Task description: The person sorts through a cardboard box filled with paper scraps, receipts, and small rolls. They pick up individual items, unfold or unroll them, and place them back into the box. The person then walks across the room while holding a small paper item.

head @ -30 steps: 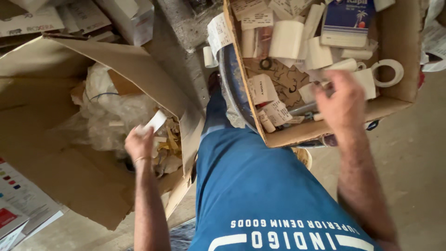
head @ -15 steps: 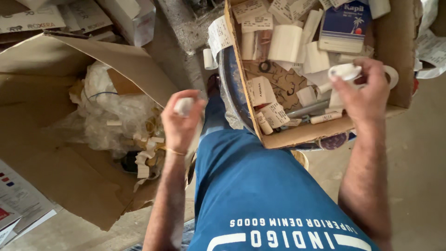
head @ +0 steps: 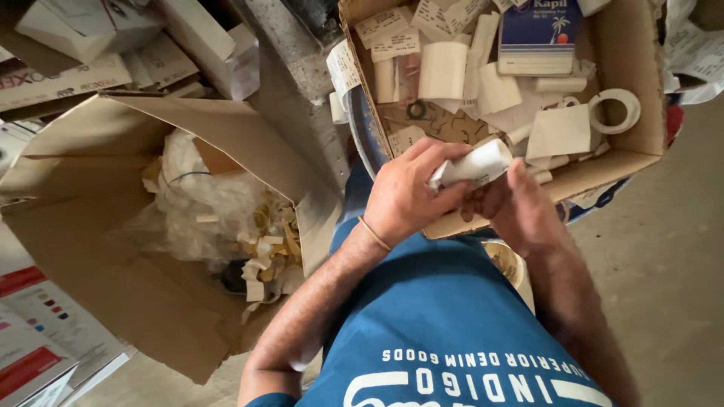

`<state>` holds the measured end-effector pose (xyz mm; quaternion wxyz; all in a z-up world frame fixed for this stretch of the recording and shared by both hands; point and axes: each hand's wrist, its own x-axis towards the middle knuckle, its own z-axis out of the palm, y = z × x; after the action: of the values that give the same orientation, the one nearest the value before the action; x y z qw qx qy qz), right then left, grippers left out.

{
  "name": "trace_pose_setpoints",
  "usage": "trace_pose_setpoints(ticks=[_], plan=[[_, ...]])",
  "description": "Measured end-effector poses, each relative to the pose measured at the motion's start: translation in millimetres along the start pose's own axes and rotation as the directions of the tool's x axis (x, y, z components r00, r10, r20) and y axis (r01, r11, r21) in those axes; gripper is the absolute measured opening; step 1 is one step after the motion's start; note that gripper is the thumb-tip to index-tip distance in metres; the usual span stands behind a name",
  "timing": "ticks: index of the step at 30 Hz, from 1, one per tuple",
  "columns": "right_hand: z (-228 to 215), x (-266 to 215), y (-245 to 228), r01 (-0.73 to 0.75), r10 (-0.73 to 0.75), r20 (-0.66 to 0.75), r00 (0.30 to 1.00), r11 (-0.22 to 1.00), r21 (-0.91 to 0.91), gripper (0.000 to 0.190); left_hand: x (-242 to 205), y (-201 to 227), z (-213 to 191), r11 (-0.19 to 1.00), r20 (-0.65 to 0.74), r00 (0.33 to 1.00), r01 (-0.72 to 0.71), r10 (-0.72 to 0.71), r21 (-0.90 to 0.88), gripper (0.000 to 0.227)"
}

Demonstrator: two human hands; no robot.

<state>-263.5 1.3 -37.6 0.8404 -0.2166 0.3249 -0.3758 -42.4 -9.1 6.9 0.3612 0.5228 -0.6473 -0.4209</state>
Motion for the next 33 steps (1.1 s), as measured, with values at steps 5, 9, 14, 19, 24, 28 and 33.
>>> trace_pose_setpoints(ticks=[5, 9, 14, 19, 24, 28, 33], plan=[[-7.5, -2.2, 10.9, -0.029, -0.099, -0.188, 0.977, 0.816, -0.578, 0.027, -5.2, 0.1, -0.9, 0.993, 0.075, 0.994, 0.085, -0.079, -0.083, 0.066], [-7.6, -2.3, 12.6, 0.008, -0.121, -0.180, 0.976, 0.850, -0.527, 0.023, -7.6, 3.3, -5.9, 0.954, 0.231, 0.947, 0.260, -0.222, -0.148, 0.080], [-4.9, -7.3, 11.4, -0.015, -0.139, -0.260, 0.956, 0.857, -0.514, 0.020, -9.9, 1.5, -5.6, 0.989, 0.253, 0.967, 0.069, -0.033, -0.134, 0.098], [-11.1, -13.0, 9.6, -0.017, -0.120, -0.271, 0.955, 0.891, -0.453, 0.024, -12.7, -5.7, -6.7, 0.994, 0.201, 0.980, 0.037, -0.016, -0.104, 0.080], [-34.2, -29.7, -12.2, 0.026, -0.144, -0.352, 0.925, 0.947, -0.320, 0.024, -12.1, -14.6, -32.3, 0.959, 0.200, 0.972, 0.169, -0.123, -0.229, 0.082], [-47.8, -47.3, -23.4, 0.183, -0.278, -0.364, 0.889, 0.944, -0.273, 0.024, -13.3, -14.6, -52.3, 0.922, 0.210, 0.956, 0.262, -0.206, -0.287, 0.080], [-58.1, -58.3, -30.6, 0.229, -0.322, -0.416, 0.851, 0.939, -0.258, 0.027, -8.1, -9.2, -57.9, 0.920, 0.214, 0.943, 0.305, -0.256, -0.244, 0.076]])
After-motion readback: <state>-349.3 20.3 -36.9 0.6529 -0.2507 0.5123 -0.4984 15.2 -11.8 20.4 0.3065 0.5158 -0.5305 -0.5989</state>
